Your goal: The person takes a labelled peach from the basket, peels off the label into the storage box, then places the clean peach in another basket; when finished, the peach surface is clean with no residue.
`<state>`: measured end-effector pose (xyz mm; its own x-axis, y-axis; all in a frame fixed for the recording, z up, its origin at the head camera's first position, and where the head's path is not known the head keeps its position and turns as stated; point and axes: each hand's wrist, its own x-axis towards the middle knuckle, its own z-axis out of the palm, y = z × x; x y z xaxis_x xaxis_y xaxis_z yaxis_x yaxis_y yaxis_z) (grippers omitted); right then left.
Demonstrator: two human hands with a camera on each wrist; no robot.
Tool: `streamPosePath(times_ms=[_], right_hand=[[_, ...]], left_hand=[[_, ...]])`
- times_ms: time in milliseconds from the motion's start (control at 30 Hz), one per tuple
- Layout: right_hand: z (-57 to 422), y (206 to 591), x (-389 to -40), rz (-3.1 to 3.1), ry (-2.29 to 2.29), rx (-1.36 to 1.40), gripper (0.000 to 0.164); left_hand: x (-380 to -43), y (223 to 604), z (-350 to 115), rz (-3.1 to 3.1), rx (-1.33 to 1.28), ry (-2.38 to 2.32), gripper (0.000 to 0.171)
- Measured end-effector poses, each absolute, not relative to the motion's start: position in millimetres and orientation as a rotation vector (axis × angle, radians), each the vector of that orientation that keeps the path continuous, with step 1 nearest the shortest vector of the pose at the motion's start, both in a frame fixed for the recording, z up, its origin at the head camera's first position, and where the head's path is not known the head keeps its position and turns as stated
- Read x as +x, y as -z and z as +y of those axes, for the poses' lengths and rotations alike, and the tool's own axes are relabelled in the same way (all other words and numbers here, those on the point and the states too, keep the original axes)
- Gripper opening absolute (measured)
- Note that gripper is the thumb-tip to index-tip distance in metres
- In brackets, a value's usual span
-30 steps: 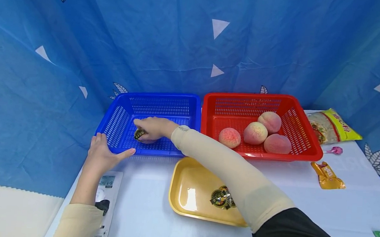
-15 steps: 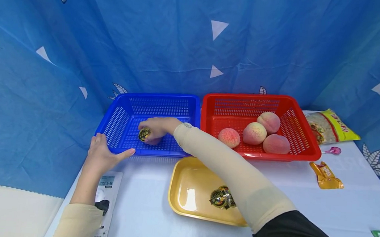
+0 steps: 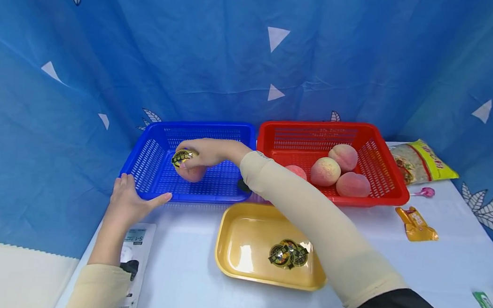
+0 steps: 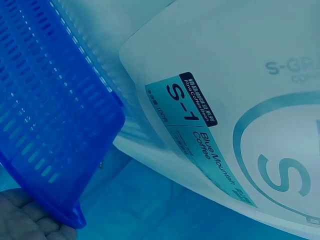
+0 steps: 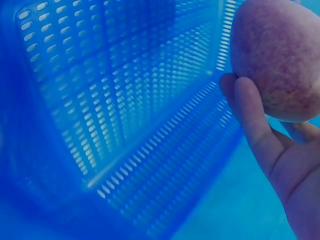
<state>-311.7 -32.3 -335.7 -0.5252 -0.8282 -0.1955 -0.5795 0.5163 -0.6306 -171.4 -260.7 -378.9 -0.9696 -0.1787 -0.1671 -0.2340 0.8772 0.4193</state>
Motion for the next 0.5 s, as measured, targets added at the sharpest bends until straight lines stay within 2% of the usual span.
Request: streamPosePath(times_ms=[500], right_hand=[[53.2, 300.2, -262.5, 2.290, 1.029, -1.131, 0.047]], left_hand=[[-172.8, 382.8, -262.7, 2.928, -0.354, -0.703, 0.138]])
